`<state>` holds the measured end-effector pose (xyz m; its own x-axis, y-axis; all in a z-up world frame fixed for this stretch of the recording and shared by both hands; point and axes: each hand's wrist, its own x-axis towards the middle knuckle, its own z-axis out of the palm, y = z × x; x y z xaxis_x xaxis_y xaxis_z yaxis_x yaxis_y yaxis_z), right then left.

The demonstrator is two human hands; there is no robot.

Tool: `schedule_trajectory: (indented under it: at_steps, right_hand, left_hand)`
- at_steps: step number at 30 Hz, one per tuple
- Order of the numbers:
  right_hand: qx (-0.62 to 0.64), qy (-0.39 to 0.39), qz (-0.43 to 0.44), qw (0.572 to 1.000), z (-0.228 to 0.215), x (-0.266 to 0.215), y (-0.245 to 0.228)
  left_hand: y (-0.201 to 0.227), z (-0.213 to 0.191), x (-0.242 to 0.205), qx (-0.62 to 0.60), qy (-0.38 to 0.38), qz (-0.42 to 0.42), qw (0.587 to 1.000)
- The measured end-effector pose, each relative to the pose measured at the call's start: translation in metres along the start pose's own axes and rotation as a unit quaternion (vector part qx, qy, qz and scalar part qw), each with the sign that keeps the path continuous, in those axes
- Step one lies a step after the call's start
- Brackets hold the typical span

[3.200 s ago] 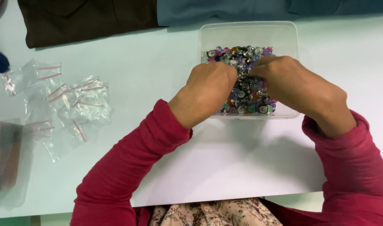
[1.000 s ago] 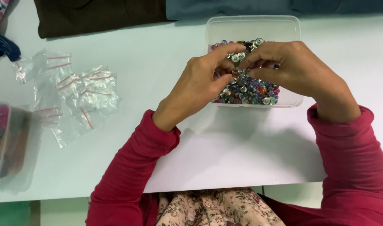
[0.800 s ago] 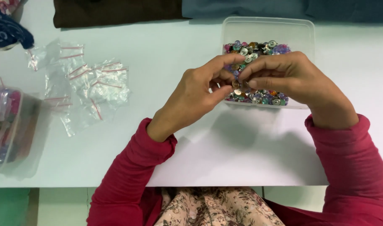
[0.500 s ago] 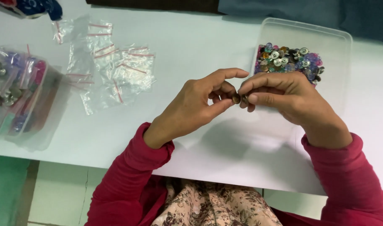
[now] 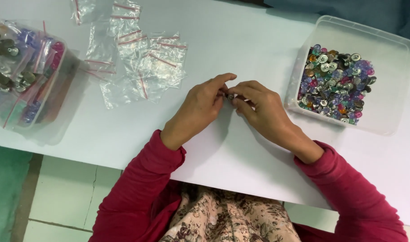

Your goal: Sorting various buttons and beads from a container into small plastic bags.

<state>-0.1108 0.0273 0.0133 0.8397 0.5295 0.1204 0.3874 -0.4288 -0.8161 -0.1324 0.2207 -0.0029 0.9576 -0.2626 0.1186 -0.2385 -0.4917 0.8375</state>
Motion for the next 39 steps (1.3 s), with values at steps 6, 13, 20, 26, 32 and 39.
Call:
schedule_trajectory:
  at_steps: [6,13,20,26,32,39]
  right_hand:
    - [-0.063,0.020,-0.039,0.997,-0.005,-0.004,-0.001]
    - [-0.106,0.042,-0.114,0.987,-0.051,-0.028,-0.043]
    - [-0.247,0.026,-0.057,0.967,-0.164,-0.051,-0.042]
    - [-0.314,-0.084,0.167,0.931,-0.187,-0.033,0.024]
    - [-0.287,-0.171,0.326,0.884,-0.175,-0.016,0.042]
    - [-0.260,-0.150,0.319,0.899,-0.168,-0.013,0.044]
  left_hand:
    - [0.009,-0.012,0.000,0.124,0.034,-0.001,0.992]
    - [0.061,-0.020,0.029,0.114,0.028,0.071,0.991]
    - [0.104,0.044,0.090,0.081,-0.053,0.207,0.974]
    - [0.074,0.151,0.146,0.238,-0.137,0.159,0.948]
    - [0.056,0.185,0.167,0.266,-0.151,0.086,0.948]
    - [0.061,0.164,0.173,0.250,-0.106,0.093,0.958]
